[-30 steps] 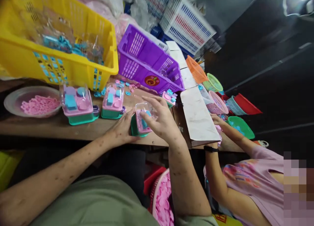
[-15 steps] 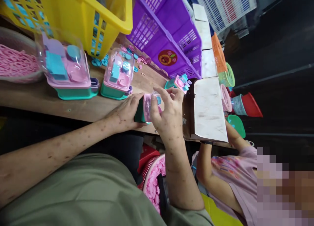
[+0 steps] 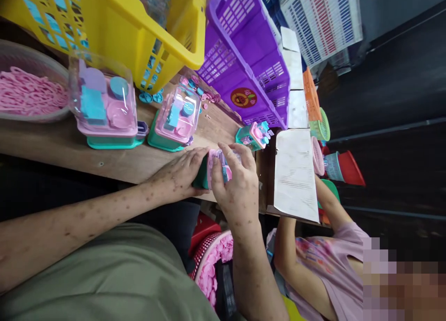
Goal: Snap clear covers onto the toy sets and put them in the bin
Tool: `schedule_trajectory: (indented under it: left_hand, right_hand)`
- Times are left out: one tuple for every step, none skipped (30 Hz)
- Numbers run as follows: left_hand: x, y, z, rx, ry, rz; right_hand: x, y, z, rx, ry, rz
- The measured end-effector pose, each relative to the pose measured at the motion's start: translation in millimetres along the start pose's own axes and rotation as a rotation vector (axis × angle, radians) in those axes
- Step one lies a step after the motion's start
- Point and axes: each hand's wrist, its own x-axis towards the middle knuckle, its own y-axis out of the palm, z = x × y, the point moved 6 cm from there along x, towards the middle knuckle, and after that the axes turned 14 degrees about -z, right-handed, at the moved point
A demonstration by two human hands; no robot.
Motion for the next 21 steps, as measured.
schedule_trajectory:
  left_hand:
    - [0.1, 0.5, 0.1, 0.005, -0.003, 0.001]
    - [0.3, 1.2, 0.5, 0.007, -0.008, 0.002]
    - [0.5, 2.0, 1.0, 0.005, -0.013, 0.005]
    - [0.7, 2.7, 1.6, -0.001, -0.019, 0.007]
    - [0.9, 3.5, 1.9, -0.009, -0.023, 0.01]
    - [1.0, 4.1, 2.1, -0.016, -0.026, 0.015]
    - [1.2, 4.4, 2.2, -0.02, -0.029, 0.018]
    - [1.3, 4.4, 2.0, -0.022, -0.031, 0.021]
    - [1.5, 4.1, 1.8, -0.024, -0.033, 0.021]
    - [1.7, 3.5, 1.7, -0.025, -0.037, 0.021]
    - [1.9, 2.8, 1.6, -0.025, -0.041, 0.018]
    - [2.1, 2.0, 1.6, -0.027, -0.044, 0.015]
    - [2.3, 1.5, 1.6, -0.028, -0.045, 0.014]
    - [2.4, 1.5, 1.6, -0.029, -0.042, 0.017]
    - [2.4, 1.7, 1.7, -0.028, -0.038, 0.021]
    - [2.2, 2.3, 2.0, -0.027, -0.034, 0.025]
    - [2.1, 3.0, 2.4, -0.026, -0.032, 0.028]
    - [1.8, 3.7, 2.8, -0.025, -0.032, 0.03]
    - [1.6, 4.2, 3.2, -0.023, -0.034, 0.026]
    - [1.5, 4.3, 3.5, -0.019, -0.037, 0.016]
    - [1.4, 4.5, 3.6, -0.017, -0.039, 0.011]
  right_hand:
    - [0.3, 0.0, -0.9, 0.004, 0.01, -0.003]
    - [0.7, 0.0, -1.9, 0.005, 0.021, -0.005]
    - [1.1, 0.2, -2.6, 0.005, 0.034, -0.003]
    - [1.4, 0.3, -2.9, 0.004, 0.047, -0.001]
    - [1.6, 0.3, -2.7, 0.002, 0.058, 0.001]
    - [1.7, 0.2, -2.0, 0.0, 0.067, 0.003]
    - [1.6, 0.1, -0.9, -0.002, 0.075, 0.008]
    - [1.3, 0.0, 0.4, -0.006, 0.081, 0.012]
    - [1.0, -0.2, 1.7, -0.012, 0.084, 0.013]
    - [0.7, -0.7, 3.0, -0.02, 0.083, 0.011]
    - [0.4, -1.2, 3.9, -0.028, 0.08, 0.005]
    - [0.1, -1.8, 4.3, -0.034, 0.076, -0.003]
    - [0.0, -2.3, 4.2, -0.04, 0.071, -0.011]
    - [-0.1, -2.7, 3.7, -0.044, 0.064, -0.016]
    - [0.0, -2.7, 3.0, -0.045, 0.057, -0.016]
    - [0.2, -2.5, 2.1, -0.044, 0.049, -0.011]
    - [0.6, -2.2, 1.3, -0.044, 0.041, -0.002]
    - [1.2, -1.7, 0.6, -0.045, 0.037, 0.009]
    - [2.0, -1.1, 0.0, -0.047, 0.038, 0.021]
    - [3.0, -0.3, -0.2, -0.051, 0.042, 0.033]
    - [4.2, 0.6, -0.1, -0.057, 0.048, 0.046]
